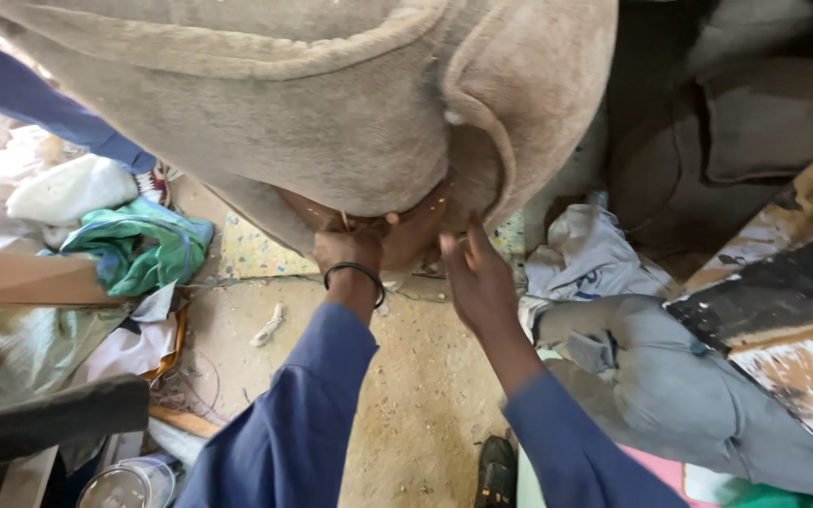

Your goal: The person uses a cordless drill to drive a screw into the wooden leg of a sofa. They then manually pull and smooth the fabric upholstery over the leg to secure it in place.

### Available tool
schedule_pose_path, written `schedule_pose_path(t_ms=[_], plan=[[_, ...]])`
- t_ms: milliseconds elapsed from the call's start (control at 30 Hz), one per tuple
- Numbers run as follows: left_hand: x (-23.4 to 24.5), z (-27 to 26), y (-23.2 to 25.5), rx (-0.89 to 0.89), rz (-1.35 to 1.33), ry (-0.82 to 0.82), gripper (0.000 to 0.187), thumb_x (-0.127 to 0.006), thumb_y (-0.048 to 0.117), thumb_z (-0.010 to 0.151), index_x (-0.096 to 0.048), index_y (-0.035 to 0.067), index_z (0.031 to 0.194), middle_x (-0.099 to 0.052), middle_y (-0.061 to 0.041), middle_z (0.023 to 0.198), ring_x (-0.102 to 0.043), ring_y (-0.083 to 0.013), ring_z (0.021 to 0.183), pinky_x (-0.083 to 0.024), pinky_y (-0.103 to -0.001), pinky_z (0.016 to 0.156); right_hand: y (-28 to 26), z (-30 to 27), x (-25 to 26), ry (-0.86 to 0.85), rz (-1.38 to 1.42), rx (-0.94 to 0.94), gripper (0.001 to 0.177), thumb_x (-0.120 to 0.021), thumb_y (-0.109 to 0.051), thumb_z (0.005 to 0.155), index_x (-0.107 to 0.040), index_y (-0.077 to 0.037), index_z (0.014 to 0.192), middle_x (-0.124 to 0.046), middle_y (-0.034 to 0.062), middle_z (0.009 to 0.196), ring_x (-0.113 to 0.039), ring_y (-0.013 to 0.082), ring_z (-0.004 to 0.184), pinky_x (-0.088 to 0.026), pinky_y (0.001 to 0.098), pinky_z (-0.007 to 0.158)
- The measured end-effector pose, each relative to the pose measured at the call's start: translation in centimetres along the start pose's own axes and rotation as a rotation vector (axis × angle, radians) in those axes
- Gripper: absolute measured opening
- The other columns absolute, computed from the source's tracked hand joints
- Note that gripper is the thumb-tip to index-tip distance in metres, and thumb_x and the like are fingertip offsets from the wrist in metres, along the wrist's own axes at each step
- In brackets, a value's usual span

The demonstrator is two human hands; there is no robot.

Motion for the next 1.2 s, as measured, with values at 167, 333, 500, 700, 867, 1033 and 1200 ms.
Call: schedule_pose_path(t_ms=[167, 333, 500, 700, 867, 1033, 1200], plan=[[-0.6, 0.8, -2.0, 0.076, 0.336, 0.006, 0.027, -0.097, 0.045, 0.081, -0.085, 0.026, 0.096, -0.086, -0.011, 0.1, -0.083, -0.0387, 0.114, -0.066, -0.051, 0.099, 4.9, 15.8, -7.2, 0.224, -0.032, -0.075, 0.05, -0.06, -0.056, 0.115, -0.082, -0.025, 0.147, -0.087, 0.0084, 0.128, -0.086, 0.0344, 0.112, -0.065, 0.0528, 0.105], [-1.2, 0.4, -3.2, 0.195, 0.176, 0.053, 0.037, -0.097, 0.031, 0.09, -0.087, 0.011, 0.12, -0.088, -0.019, 0.118, -0.08, -0.0439, 0.126, -0.064, -0.056, 0.112, 2.4, 13.0, -7.0, 0.225, -0.138, 0.083, 0.043, -0.065, -0.031, 0.109, -0.085, 0.0, 0.131, -0.083, 0.0272, 0.118, -0.078, 0.0505, 0.112, -0.06, 0.0601, 0.101], [-3.1, -0.5, -2.6, 0.234, 0.121, 0.043, 0.041, -0.1, 0.023, 0.087, -0.087, 0.011, 0.124, -0.087, -0.019, 0.123, -0.079, -0.0435, 0.129, -0.063, -0.056, 0.115, 3.6, 15.6, -7.5, 0.695, -0.722, 0.833, 0.056, -0.081, -0.019, 0.104, -0.067, -0.015, 0.05, -0.053, -0.0022, 0.044, -0.058, 0.0069, 0.042, -0.041, 0.014, 0.054], [-1.5, -2.5, -1.6, 0.257, 0.048, 0.02, 0.03, -0.087, 0.027, 0.094, -0.086, 0.01, 0.119, -0.087, -0.02, 0.115, -0.077, -0.0512, 0.127, -0.066, -0.064, 0.107, -0.7, 10.1, -5.5, 0.776, -0.923, 0.905, 0.029, -0.075, -0.009, 0.083, -0.072, -0.019, 0.056, -0.052, -0.0018, 0.043, -0.063, 0.0198, 0.043, -0.056, 0.0316, 0.052], [-1.7, -1.3, -2.5, 0.229, 0.138, 0.0, 0.02, -0.083, 0.032, 0.095, -0.086, 0.018, 0.108, -0.088, -0.014, 0.109, -0.08, -0.0433, 0.123, -0.066, -0.057, 0.105, 1.6, 13.1, -5.2, 0.709, -0.697, 0.823, 0.037, -0.073, -0.008, 0.088, -0.066, -0.015, 0.052, -0.049, 0.0038, 0.04, -0.062, 0.0328, 0.037, -0.046, 0.0398, 0.038], [-0.9, -1.9, -1.4, 0.215, 0.143, 0.003, 0.02, -0.082, 0.027, 0.095, -0.086, 0.011, 0.108, -0.088, -0.02, 0.107, -0.081, -0.0495, 0.12, -0.066, -0.06, 0.105, 1.0, 12.9, -5.2, 0.735, -0.802, 0.901, 0.037, -0.076, -0.004, 0.086, -0.068, -0.012, 0.051, -0.052, 0.0054, 0.039, -0.06, 0.0307, 0.035, -0.047, 0.0351, 0.039], [-0.6, -3.0, 0.5, 0.179, 0.176, -0.036, 0.02, -0.085, 0.027, 0.09, -0.085, 0.014, 0.105, -0.087, -0.019, 0.106, -0.08, -0.0499, 0.119, -0.065, -0.06, 0.104, -0.5, 11.0, -4.6, 0.74, -0.836, 0.988, 0.035, -0.078, 0.004, 0.083, -0.067, -0.01, 0.053, -0.047, 0.0048, 0.039, -0.053, 0.03, 0.033, -0.046, 0.0344, 0.04]])
Point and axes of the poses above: each hand's wrist, its own z-axis towards the middle knuckle, its own x-axis out of the back of the hand, y = z × x, the point moved 9 cm from there along z, towards the middle knuckle
